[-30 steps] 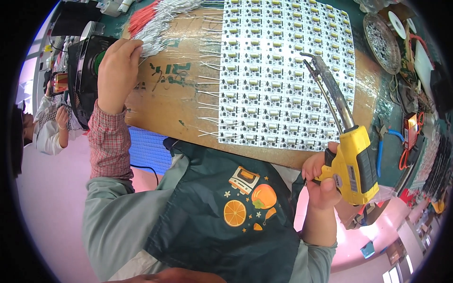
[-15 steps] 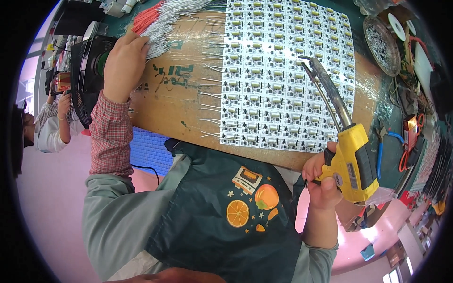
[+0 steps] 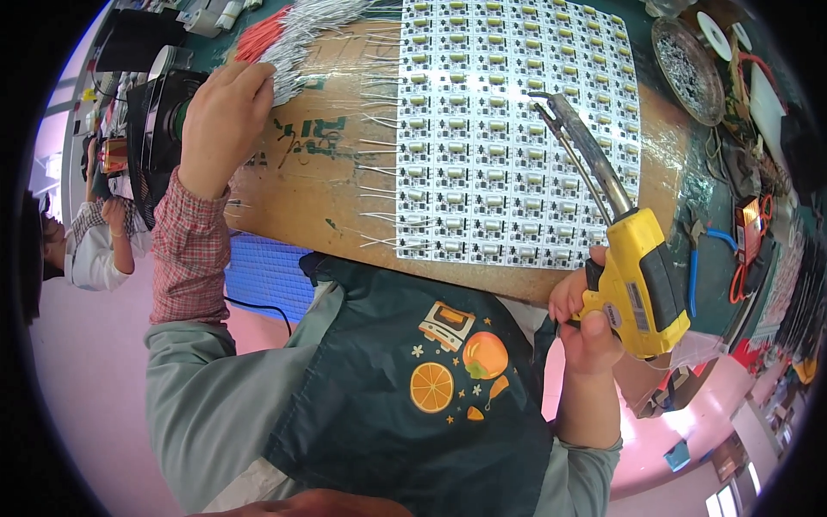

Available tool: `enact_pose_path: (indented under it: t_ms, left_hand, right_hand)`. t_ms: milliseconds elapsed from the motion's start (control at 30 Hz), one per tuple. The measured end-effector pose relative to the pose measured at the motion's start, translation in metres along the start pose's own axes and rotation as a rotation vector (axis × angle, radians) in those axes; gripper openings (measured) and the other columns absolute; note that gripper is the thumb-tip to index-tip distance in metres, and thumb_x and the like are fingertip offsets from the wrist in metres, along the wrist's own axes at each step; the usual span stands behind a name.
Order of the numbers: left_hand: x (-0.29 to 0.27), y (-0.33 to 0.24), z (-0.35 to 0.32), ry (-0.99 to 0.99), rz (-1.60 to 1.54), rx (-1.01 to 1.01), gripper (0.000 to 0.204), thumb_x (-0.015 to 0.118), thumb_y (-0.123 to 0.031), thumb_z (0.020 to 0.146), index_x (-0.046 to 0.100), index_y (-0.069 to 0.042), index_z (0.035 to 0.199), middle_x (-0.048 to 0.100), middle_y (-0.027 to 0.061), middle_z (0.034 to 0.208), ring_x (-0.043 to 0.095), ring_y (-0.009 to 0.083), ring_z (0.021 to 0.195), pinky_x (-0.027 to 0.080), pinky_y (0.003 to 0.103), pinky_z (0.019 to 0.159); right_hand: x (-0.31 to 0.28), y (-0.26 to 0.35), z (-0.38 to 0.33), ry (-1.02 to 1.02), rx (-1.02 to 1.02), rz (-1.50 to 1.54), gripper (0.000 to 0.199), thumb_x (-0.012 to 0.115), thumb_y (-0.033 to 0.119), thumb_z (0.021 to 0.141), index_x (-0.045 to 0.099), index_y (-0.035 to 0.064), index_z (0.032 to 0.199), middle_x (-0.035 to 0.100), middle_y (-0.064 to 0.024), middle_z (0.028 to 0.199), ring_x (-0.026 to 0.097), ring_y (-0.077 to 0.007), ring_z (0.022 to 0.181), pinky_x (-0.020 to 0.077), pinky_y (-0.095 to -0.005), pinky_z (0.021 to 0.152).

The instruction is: The person solders wires onto an LED panel or circuit board using a soldering iron.

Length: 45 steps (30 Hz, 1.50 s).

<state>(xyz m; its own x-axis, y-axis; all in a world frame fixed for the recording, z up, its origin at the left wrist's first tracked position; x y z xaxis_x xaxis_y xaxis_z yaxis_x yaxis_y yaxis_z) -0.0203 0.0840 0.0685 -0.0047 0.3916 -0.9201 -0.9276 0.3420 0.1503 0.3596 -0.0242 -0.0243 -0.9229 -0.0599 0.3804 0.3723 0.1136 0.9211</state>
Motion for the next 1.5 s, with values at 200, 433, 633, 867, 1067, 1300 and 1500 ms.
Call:
enact_pose_path:
  t_ms: [200,433,633,867,1067,1300,1500]
  left_hand:
    - [0.003,-0.017,0.024,0.203,0.217,0.274,0.006,0.065,-0.006,0.083,0.069,-0.002,0.087,0.068,0.0125,0.084,0.067,0.0316,0.084,0.055,0.04,0.075]
    - [0.026,-0.024,0.053,0.372,0.364,0.408,0.01,0.063,-0.005,0.082,0.068,-0.002,0.09,0.067,0.0123,0.09,0.067,0.0293,0.09,0.055,0.039,0.076]
    - [0.034,-0.026,0.054,0.389,0.44,0.479,0.007,0.062,-0.006,0.083,0.069,-0.003,0.084,0.069,0.0116,0.083,0.07,0.0271,0.085,0.056,0.038,0.074]
    - [0.04,-0.03,0.051,0.408,0.399,0.488,0.006,0.064,-0.005,0.083,0.069,-0.002,0.086,0.069,0.0123,0.085,0.07,0.0281,0.087,0.057,0.037,0.077]
    - [0.045,-0.025,0.049,0.465,0.388,0.475,0.01,0.064,-0.004,0.084,0.068,-0.001,0.092,0.069,0.0132,0.091,0.071,0.0282,0.09,0.058,0.036,0.079]
    - [0.045,-0.025,0.049,0.483,0.398,0.467,0.011,0.064,-0.003,0.083,0.068,-0.002,0.093,0.069,0.0124,0.093,0.07,0.0284,0.092,0.057,0.037,0.082]
    - [0.039,-0.03,0.048,0.44,0.356,0.462,0.009,0.06,-0.003,0.085,0.066,-0.002,0.091,0.068,0.0123,0.096,0.068,0.0305,0.088,0.056,0.039,0.079]
  right_hand:
    - [-0.003,-0.002,-0.001,0.002,0.023,0.023,0.074,0.072,0.041,0.087,0.043,-0.0003,0.14,0.047,-0.0025,0.073,0.046,-0.0125,0.057,0.0417,-0.0275,0.051]
    - [-0.003,-0.002,-0.001,-0.005,0.018,0.03,0.075,0.075,0.04,0.086,0.043,-0.0005,0.14,0.048,-0.0026,0.073,0.047,-0.0135,0.058,0.0419,-0.0282,0.053]
    - [-0.001,-0.004,-0.005,0.009,0.039,0.037,0.077,0.076,0.041,0.085,0.043,-0.0006,0.14,0.048,-0.0026,0.073,0.047,-0.0139,0.06,0.0419,-0.0286,0.054]
    - [0.0,-0.003,-0.003,0.018,0.035,0.028,0.077,0.077,0.041,0.084,0.043,-0.0013,0.138,0.047,-0.0025,0.072,0.048,-0.0137,0.059,0.0417,-0.0279,0.053]
    - [0.002,-0.002,-0.003,0.006,0.03,0.008,0.077,0.076,0.042,0.085,0.043,-0.002,0.138,0.047,-0.0025,0.072,0.047,-0.0136,0.059,0.0415,-0.0279,0.053]
    - [0.001,-0.003,-0.003,0.023,0.026,0.012,0.077,0.075,0.043,0.085,0.042,-0.0023,0.139,0.047,-0.0024,0.072,0.047,-0.0135,0.058,0.0412,-0.0282,0.053]
    - [0.0,-0.001,-0.002,0.011,0.023,-0.003,0.077,0.075,0.043,0.085,0.043,-0.0023,0.138,0.046,-0.0024,0.071,0.047,-0.0134,0.058,0.0407,-0.0278,0.052]
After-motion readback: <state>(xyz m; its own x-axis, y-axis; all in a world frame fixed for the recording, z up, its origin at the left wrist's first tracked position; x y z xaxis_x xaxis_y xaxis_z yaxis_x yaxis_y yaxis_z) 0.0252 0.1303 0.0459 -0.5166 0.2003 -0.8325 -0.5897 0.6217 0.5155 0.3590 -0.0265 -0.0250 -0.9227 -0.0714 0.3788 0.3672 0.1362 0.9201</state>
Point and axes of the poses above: each hand's wrist, its own z-axis towards the middle knuckle, its own x-axis out of the palm, y = z × x, the point moved 8 cm from there along z, towards the middle knuckle
